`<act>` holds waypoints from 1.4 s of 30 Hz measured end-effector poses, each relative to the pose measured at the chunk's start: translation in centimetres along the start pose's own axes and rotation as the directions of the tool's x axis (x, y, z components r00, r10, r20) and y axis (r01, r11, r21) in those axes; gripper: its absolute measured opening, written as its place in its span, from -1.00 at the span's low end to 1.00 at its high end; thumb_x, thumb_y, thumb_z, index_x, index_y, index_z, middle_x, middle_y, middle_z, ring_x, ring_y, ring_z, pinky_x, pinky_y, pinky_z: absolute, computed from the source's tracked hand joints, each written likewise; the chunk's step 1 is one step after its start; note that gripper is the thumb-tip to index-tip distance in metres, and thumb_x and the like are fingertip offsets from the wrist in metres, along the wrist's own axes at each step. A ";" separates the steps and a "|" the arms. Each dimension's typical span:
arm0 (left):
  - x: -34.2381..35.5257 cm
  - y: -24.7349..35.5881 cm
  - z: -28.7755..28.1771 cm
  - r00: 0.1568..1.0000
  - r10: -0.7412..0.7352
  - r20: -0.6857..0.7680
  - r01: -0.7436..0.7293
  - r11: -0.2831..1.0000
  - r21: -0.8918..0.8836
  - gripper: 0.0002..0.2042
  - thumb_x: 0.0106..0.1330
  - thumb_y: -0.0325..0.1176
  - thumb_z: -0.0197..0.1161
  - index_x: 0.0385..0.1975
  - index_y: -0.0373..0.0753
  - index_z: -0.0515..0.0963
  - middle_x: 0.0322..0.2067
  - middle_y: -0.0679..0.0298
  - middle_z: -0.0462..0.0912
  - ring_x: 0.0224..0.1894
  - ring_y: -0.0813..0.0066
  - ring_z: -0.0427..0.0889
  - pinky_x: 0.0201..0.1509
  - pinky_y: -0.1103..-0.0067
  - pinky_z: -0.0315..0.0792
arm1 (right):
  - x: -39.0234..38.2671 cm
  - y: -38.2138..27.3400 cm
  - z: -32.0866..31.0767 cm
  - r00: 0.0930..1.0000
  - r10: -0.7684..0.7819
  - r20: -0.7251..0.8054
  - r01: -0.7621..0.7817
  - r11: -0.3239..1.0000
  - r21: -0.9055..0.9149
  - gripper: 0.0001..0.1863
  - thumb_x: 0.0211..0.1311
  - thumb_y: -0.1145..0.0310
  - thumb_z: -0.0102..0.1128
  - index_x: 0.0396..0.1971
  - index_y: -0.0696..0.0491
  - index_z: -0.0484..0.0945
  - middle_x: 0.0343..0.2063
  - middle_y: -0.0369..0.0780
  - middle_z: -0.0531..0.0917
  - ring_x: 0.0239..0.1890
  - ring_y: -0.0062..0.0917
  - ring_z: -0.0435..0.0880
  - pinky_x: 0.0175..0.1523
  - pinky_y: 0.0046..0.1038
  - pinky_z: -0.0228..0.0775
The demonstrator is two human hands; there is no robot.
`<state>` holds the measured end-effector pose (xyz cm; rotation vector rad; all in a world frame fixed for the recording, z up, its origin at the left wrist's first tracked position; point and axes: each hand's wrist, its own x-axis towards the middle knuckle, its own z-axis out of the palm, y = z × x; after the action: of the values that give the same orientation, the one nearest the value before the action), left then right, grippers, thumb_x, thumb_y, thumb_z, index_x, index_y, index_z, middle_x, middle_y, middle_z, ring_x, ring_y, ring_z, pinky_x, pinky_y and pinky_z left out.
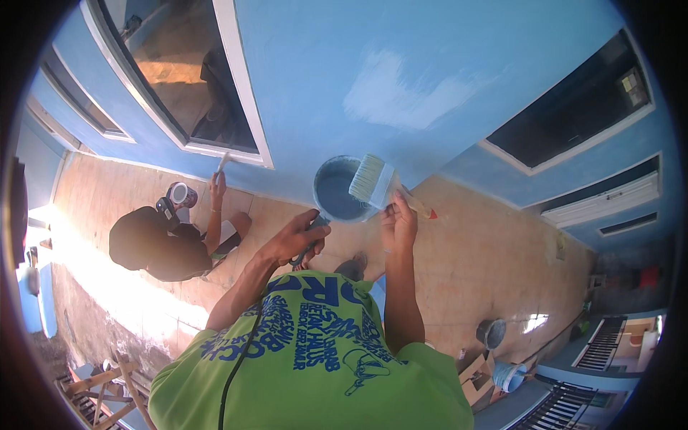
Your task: The person paints the exterior wall of a building light blue using a paintbrush and a small paint container. They repeatedly dip the brush into the container and apply paint to the wall surface, including areas around a window frame and a vertical pipe.
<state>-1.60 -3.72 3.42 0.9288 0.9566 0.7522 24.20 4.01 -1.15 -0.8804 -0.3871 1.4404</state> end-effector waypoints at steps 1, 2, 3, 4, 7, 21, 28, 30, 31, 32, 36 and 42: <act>0.7 -0.1 0.0 1.000 0.020 0.009 -0.020 1.000 -0.006 -0.69 0.51 -0.26 0.18 0.06 -0.35 0.42 -0.58 0.28 0.53 -0.69 0.58 0.45 -0.63 0.59 0.32 | 0.2 -0.3 0.4 1.000 -0.015 0.008 0.015 0.999 0.041 -0.56 0.34 0.42 0.35 0.17 0.18 0.50 -0.06 -0.26 0.67 0.04 -0.55 0.60 0.10 -0.46 0.41; 1.2 0.0 0.1 0.999 0.040 0.017 -0.040 0.999 -0.013 -0.70 0.51 -0.26 0.19 0.04 -0.33 0.42 -0.58 0.28 0.53 -0.71 0.59 0.44 -0.66 0.60 0.32 | 0.5 -0.5 0.9 0.999 -0.029 0.016 0.028 0.996 0.080 -0.55 0.35 0.43 0.34 0.18 0.19 0.49 -0.05 -0.26 0.67 0.06 -0.54 0.59 0.11 -0.46 0.40; 1.8 0.2 0.1 0.999 0.048 0.015 -0.048 0.999 -0.021 -0.71 0.51 -0.26 0.19 0.04 -0.33 0.43 -0.58 0.28 0.52 -0.71 0.59 0.43 -0.66 0.61 0.31 | 0.9 -0.9 1.5 0.999 -0.041 0.026 0.037 0.992 0.119 -0.54 0.35 0.44 0.33 0.20 0.19 0.48 -0.03 -0.25 0.67 0.09 -0.54 0.57 0.12 -0.46 0.39; 2.9 0.9 0.2 0.998 0.056 0.018 -0.056 0.998 -0.027 -0.71 0.51 -0.26 0.19 0.03 -0.33 0.43 -0.58 0.28 0.52 -0.72 0.60 0.42 -0.67 0.61 0.30 | 1.8 -1.6 2.1 0.989 -0.143 0.048 0.139 0.987 0.080 -0.57 0.35 0.46 0.33 0.18 0.17 0.50 0.00 -0.23 0.67 0.09 -0.52 0.59 0.15 -0.44 0.42; 4.7 3.4 0.5 0.995 0.084 0.051 -0.081 0.994 -0.068 -0.74 0.51 -0.26 0.19 -0.01 -0.32 0.45 -0.59 0.27 0.52 -0.70 0.58 0.41 -0.65 0.59 0.29 | 4.6 -4.3 6.1 0.881 -0.447 0.155 0.460 0.886 -0.057 -0.60 0.32 0.53 0.34 0.15 0.15 0.54 0.06 -0.19 0.68 0.09 -0.47 0.64 0.19 -0.39 0.48; 5.2 1.0 0.3 0.998 0.053 -0.035 -0.059 0.982 -0.182 -0.72 0.49 -0.29 0.21 0.03 -0.34 0.43 -0.62 0.27 0.51 -0.75 0.59 0.40 -0.69 0.62 0.26 | 8.0 -9.7 13.8 0.072 -0.514 0.855 0.931 -0.274 -0.243 -0.67 0.10 0.63 0.48 -0.10 0.11 0.67 -0.19 -0.13 0.76 -0.16 -0.28 0.74 -0.10 -0.30 0.63; 3.6 -3.5 -0.9 1.000 -0.005 -0.017 0.001 0.977 -0.214 -0.74 0.50 -0.30 0.19 0.01 -0.33 0.41 -0.62 0.28 0.51 -0.75 0.61 0.40 -0.70 0.63 0.27 | 12.1 -8.3 12.2 0.151 -0.340 0.928 0.893 -0.355 -0.275 -0.65 0.11 0.63 0.43 -0.08 0.07 0.68 -0.21 -0.18 0.75 -0.19 -0.22 0.72 -0.13 -0.29 0.60; 2.9 -3.6 -0.8 0.999 -0.019 -0.028 0.013 0.979 -0.205 -0.75 0.51 -0.30 0.19 0.00 -0.32 0.41 -0.62 0.28 0.51 -0.75 0.61 0.40 -0.71 0.64 0.27 | 10.9 -10.6 15.1 -0.031 -0.398 0.917 0.881 -0.445 -0.163 -0.63 0.09 0.66 0.44 -0.06 0.09 0.66 -0.23 -0.16 0.75 -0.21 -0.23 0.72 -0.15 -0.27 0.60; 2.8 -3.6 -0.5 0.999 -0.020 -0.039 0.012 0.979 -0.202 -0.75 0.51 -0.30 0.18 0.00 -0.32 0.42 -0.61 0.29 0.51 -0.75 0.62 0.40 -0.71 0.64 0.26 | 10.6 -12.0 16.0 -0.121 -0.426 0.897 0.855 -0.503 -0.124 -0.63 0.10 0.68 0.43 -0.06 0.13 0.66 -0.21 -0.14 0.75 -0.19 -0.23 0.72 -0.15 -0.27 0.61; 2.4 -3.6 -0.6 0.998 -0.025 -0.052 0.014 0.980 -0.201 -0.76 0.51 -0.31 0.18 0.00 -0.31 0.42 -0.61 0.29 0.52 -0.75 0.62 0.40 -0.72 0.64 0.26 | 9.6 -12.8 17.1 -0.122 -0.475 0.871 0.840 -0.518 -0.165 -0.64 0.10 0.68 0.43 -0.07 0.14 0.65 -0.19 -0.13 0.75 -0.19 -0.23 0.72 -0.15 -0.27 0.61; 1.6 -3.6 -0.9 0.997 -0.049 -0.063 0.037 0.983 -0.180 -0.71 0.49 -0.30 0.19 0.05 -0.35 0.46 -0.60 0.26 0.52 -0.70 0.56 0.42 -0.64 0.58 0.28 | 8.0 -11.5 17.6 -0.181 -0.471 0.864 0.846 -0.522 -0.108 -0.66 0.10 0.68 0.43 -0.09 0.12 0.67 -0.17 -0.14 0.75 -0.17 -0.24 0.72 -0.14 -0.29 0.62; 0.5 -3.5 -1.4 0.997 -0.042 -0.058 0.031 0.983 -0.180 -0.71 0.49 -0.29 0.19 0.05 -0.34 0.46 -0.60 0.28 0.52 -0.69 0.56 0.43 -0.64 0.59 0.27 | 11.5 -3.7 11.7 0.123 -0.209 0.970 0.916 -0.353 -0.192 -0.66 0.12 0.61 0.40 -0.09 -0.01 0.69 -0.21 -0.28 0.74 -0.16 -0.30 0.72 -0.11 -0.30 0.60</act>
<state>-2.23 -4.28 -0.28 0.7326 0.9407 0.8252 20.07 18.72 5.88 -0.6668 -2.1997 -0.1414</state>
